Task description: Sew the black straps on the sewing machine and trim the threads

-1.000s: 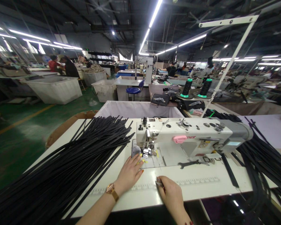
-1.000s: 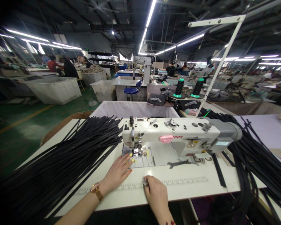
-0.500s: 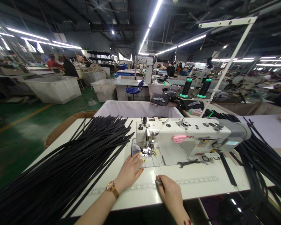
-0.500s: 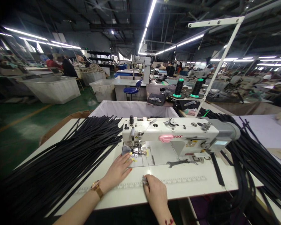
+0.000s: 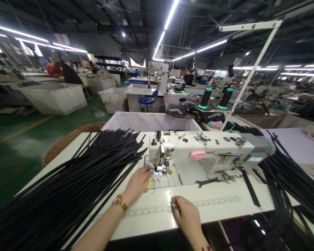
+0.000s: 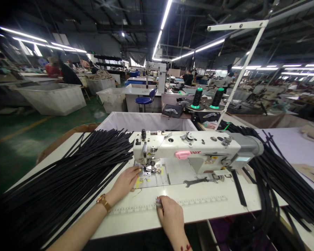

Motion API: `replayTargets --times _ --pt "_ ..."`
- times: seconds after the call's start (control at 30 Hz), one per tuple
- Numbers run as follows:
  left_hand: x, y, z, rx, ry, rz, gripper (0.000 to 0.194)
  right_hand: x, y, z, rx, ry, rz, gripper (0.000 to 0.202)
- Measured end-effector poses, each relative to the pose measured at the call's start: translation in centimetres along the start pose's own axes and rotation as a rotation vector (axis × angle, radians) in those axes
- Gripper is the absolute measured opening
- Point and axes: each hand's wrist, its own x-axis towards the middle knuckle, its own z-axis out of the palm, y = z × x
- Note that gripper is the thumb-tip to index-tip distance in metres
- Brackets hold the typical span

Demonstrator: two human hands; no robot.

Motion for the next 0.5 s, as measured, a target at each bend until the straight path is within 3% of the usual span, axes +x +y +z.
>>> replayTargets --times 0.07,0.27,0.4,0.5 --pt "1.9 -1.0 -0.4 0.017 0.003 0.018 0.031 0.0 0.0 0.0 0.004 -0.005 0.004 0.018" --pt "7.1 -2.5 -1.3 0.016 -0.138 0.238 0.02 -0.1 0.1 0.2 0.022 -0.011 0.022 0.016" --pt "8.1 -3.1 -2.1 0.019 -0.181 0.323 0.021 0.0 0.1 0.2 0.03 -0.015 0.03 0.016" --pt "8.2 -3.4 -2.4 0.015 -0.182 0.31 0.021 0.1 -0.1 0.0 0.049 -0.026 0.039 0.016"
